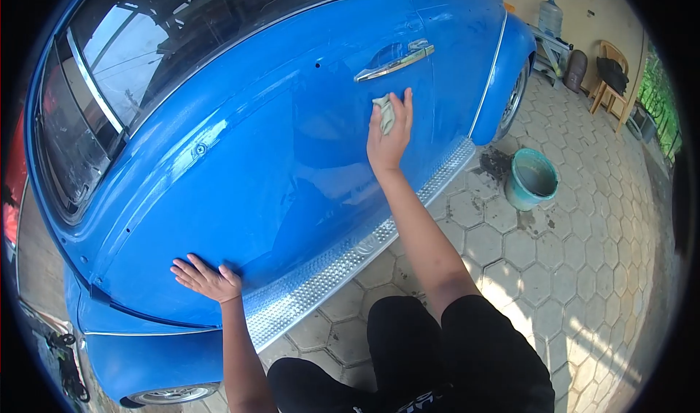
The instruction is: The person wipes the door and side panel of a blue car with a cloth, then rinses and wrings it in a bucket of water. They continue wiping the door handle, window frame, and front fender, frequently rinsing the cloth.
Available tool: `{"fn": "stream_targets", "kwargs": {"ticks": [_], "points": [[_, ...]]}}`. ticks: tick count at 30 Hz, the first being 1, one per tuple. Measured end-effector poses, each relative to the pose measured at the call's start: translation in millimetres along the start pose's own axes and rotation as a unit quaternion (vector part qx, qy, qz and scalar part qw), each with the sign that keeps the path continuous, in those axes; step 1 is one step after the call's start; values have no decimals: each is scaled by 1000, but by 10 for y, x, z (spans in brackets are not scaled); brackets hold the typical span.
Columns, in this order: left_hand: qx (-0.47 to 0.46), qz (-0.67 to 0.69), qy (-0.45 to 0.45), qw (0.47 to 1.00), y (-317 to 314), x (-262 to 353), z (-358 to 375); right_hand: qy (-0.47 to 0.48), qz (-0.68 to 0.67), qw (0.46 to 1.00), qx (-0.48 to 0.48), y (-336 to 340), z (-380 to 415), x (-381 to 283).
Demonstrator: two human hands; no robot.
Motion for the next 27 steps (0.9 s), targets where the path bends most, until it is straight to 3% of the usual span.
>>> {"fn": "stream_targets", "kwargs": {"ticks": [1,3,5,6,7,8,9,12,13,15,17,20,22,26,27], "points": [[-1,-3,0,1000,-18,8,-13,-102,-46,991,79,109,-231,35],[5,-2,-4,1000,-14,34,-39,-177,-108,970,124,76,-379,29],[4,-3,-4,1000,5,62,-5,-126,-54,981,139,-20,-232,-236],[5,-3,-6,1000,7,61,-5,-101,-60,989,91,-138,-58,-445],[9,-5,-8,1000,-2,54,-36,-35,-52,997,33,-268,181,-703],[9,-2,-7,1000,-20,49,-55,94,-32,995,-20,-392,474,-1016],[4,1,-4,1000,-26,47,-40,148,-62,982,-97,-459,763,-1253],[-1,2,-2,1000,-6,21,-13,340,29,924,-172,-579,1093,-1497],[-3,-1,-2,1000,-19,16,-4,307,-6,932,-195,-605,832,-1376],[-4,0,-3,1000,-37,25,-9,182,-26,982,-52,-462,33,-1215],[-10,-1,1,1000,-54,12,23,65,11,995,72,-339,-466,-1212],[-8,-4,3,1000,-74,-3,18,127,-14,992,0,-610,5,-1635],[-11,-4,0,1000,-76,-15,28,233,-74,961,-131,-757,910,-1971],[-17,5,3,1000,-93,-49,44,524,-47,781,-337,-679,2682,-2128],[-12,8,2,1000,-82,-40,35,530,-41,788,-309,-652,2590,-2121]]}}
Point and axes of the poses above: each hand's wrist, its own z-axis away from the middle knuckle, its own y-axis out of the back of the hand, x = y × z, the point moved 10 cm from there along -z, towards the middle knuckle, and after that the axes turned 6 degrees about -x, right-handed, at the moved point
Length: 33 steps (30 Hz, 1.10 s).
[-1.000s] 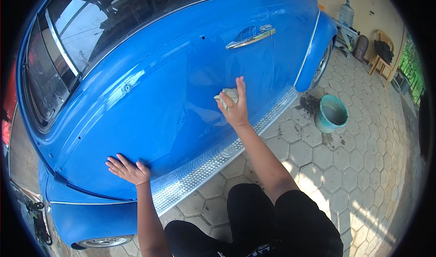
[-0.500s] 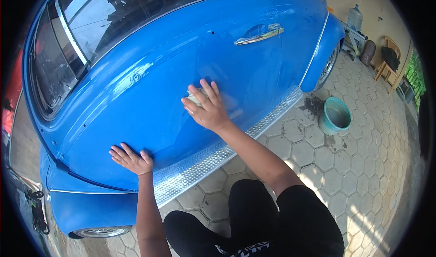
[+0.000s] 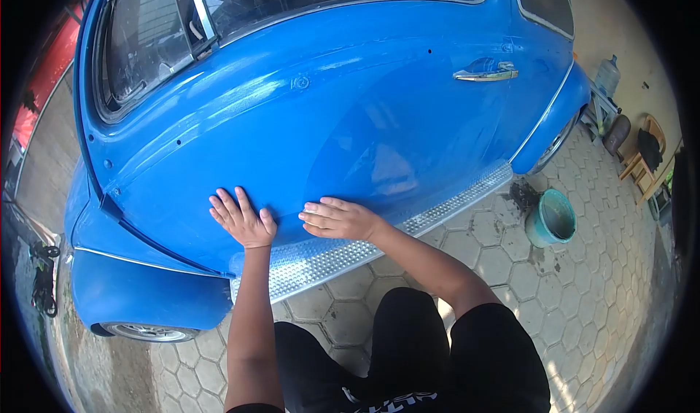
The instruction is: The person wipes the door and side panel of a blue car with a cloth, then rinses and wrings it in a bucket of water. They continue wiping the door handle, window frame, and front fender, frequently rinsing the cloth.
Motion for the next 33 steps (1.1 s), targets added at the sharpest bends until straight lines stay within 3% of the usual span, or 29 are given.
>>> {"fn": "stream_targets", "kwargs": {"ticks": [3,5,7,10,12,14,16,19,23,25,28,30,33], "points": [[0,2,0,1000,-10,-5,10,-26,64,996,53,330,-240,703],[2,5,3,1000,-7,-5,9,-174,74,970,150,839,-473,1567],[5,8,1,1000,-20,-11,19,-359,67,880,303,1233,-455,2218],[6,11,6,1000,-35,-6,40,-421,18,833,357,1160,-446,2063],[12,11,4,1000,-9,-13,21,-331,-2,910,250,640,-465,1330],[1,21,10,1000,-37,-62,46,-178,0,980,95,-10,-292,320],[1,23,16,1000,-27,-44,33,-31,-36,998,-51,-467,62,-537],[-9,16,19,1000,-55,-62,35,57,9,995,-83,-399,110,-443],[-6,18,18,1000,-64,-56,45,-114,69,985,108,438,-447,983],[-4,24,19,1000,-63,-58,27,-309,8,924,225,929,-607,1816],[-9,29,26,999,-49,-63,37,-463,-23,825,323,1114,-734,2039],[-28,46,31,998,-55,-65,56,-413,28,870,267,800,-944,1533],[-79,98,33,991,69,-153,72,-227,2,967,118,2,-934,374]]}}
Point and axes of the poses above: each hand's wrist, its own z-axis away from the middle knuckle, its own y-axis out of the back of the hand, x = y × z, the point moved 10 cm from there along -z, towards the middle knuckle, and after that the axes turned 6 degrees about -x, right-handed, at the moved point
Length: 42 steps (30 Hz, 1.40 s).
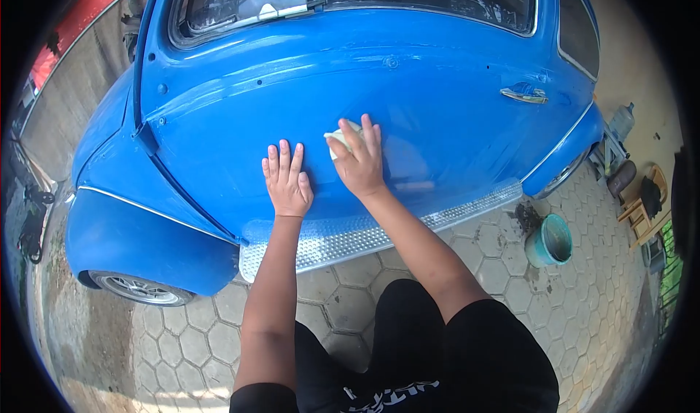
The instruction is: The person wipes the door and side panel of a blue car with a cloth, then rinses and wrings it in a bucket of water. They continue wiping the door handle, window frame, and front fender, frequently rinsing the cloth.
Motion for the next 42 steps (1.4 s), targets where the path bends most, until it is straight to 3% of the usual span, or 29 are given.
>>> {"fn": "stream_targets", "kwargs": {"ticks": [4,6,7,10,11,12,14,17,19,21,23,26,30,32,34,37,39,42], "points": [[-67,14,11,998,209,-174,482,265,40,947,-175,-271,904,-731],[-88,29,65,994,278,-318,767,347,17,915,-207,-276,982,-692],[-91,31,85,992,292,-397,912,340,38,920,-190,-170,717,-596],[-78,49,163,982,339,-619,1278,203,64,974,-72,271,-426,3],[-78,60,172,980,341,-680,1383,96,70,993,-23,482,-849,258],[-70,86,192,975,338,-762,1441,-15,72,997,25,635,-1149,477],[-51,142,237,960,279,-842,1537,-133,-21,979,151,729,-1385,706],[-62,163,257,951,360,-873,1490,-70,-15,989,128,361,-1095,132],[-37,179,290,939,466,-920,1455,81,15,997,5,-173,-449,-605],[-4,242,328,913,500,-1029,1514,264,-18,956,-129,-569,439,-1275],[35,255,356,898,532,-1082,1580,453,-35,860,-231,-828,1347,-1599],[47,269,382,883,503,-1185,1693,489,-34,836,-247,-749,1122,-1529],[36,289,377,879,578,-1248,1672,311,3,942,-129,-227,-586,-928],[53,305,391,867,599,-1309,1719,109,41,993,-16,123,-1400,-330],[68,307,386,867,627,-1325,1713,-148,-64,976,145,324,-1681,335],[119,328,412,842,609,-1415,1870,-100,-46,988,106,14,-1507,-357],[169,332,446,813,655,-1477,1945,70,-49,996,-35,-513,-879,-1225],[222,308,492,783,634,-1573,2168,333,-108,918,-188,-1196,658,-2128]]}}
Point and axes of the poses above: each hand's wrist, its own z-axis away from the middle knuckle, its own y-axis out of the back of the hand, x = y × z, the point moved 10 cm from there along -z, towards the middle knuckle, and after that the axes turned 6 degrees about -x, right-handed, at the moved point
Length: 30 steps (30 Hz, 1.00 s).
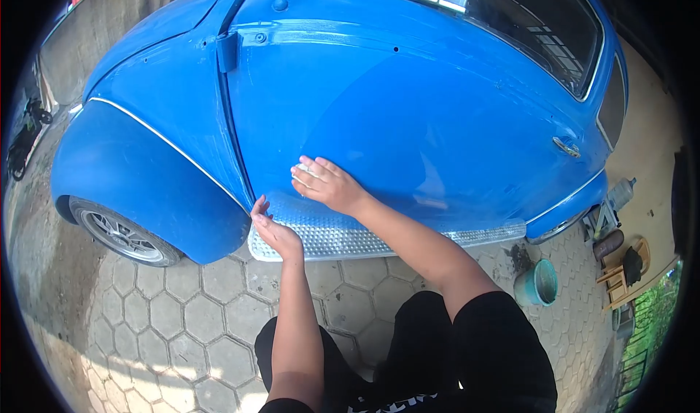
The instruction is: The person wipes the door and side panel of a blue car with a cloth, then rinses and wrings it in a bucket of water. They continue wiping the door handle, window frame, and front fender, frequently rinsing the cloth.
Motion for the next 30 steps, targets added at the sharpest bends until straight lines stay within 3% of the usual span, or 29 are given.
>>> {"fn": "stream_targets", "kwargs": {"ticks": [2,3,6,8,11,14,16,18,19,21,24,26,28,30], "points": [[44,30,60,997,-47,-30,125,203,75,972,-89,-450,305,-547],[40,33,38,998,-66,27,100,303,121,937,-124,-612,423,-660],[24,46,18,998,56,213,-97,133,28,988,-66,152,-347,84],[18,54,28,998,150,239,-104,-10,82,997,-12,893,-873,779],[15,68,22,997,144,232,-135,-223,147,950,162,1680,-1142,1643],[11,91,15,996,155,279,-157,-349,127,882,291,1587,-1024,1653],[49,122,14,991,261,310,-227,-286,85,926,232,1004,-1199,1048],[81,142,14,986,444,247,-249,-74,28,996,49,30,-1238,82],[94,150,21,984,532,288,-271,50,5,998,-35,-486,-992,-423],[124,173,51,976,649,185,-274,270,128,941,-158,-1375,-188,-1181],[153,184,57,969,840,167,-379,280,52,952,-111,-1122,-326,-971],[164,191,50,967,916,166,-424,140,1,988,-68,-483,-1033,-446],[173,196,60,963,957,101,-445,-16,115,993,-4,222,-1678,164],[173,202,63,962,925,117,-457,-183,129,962,157,1007,-1940,795]]}}
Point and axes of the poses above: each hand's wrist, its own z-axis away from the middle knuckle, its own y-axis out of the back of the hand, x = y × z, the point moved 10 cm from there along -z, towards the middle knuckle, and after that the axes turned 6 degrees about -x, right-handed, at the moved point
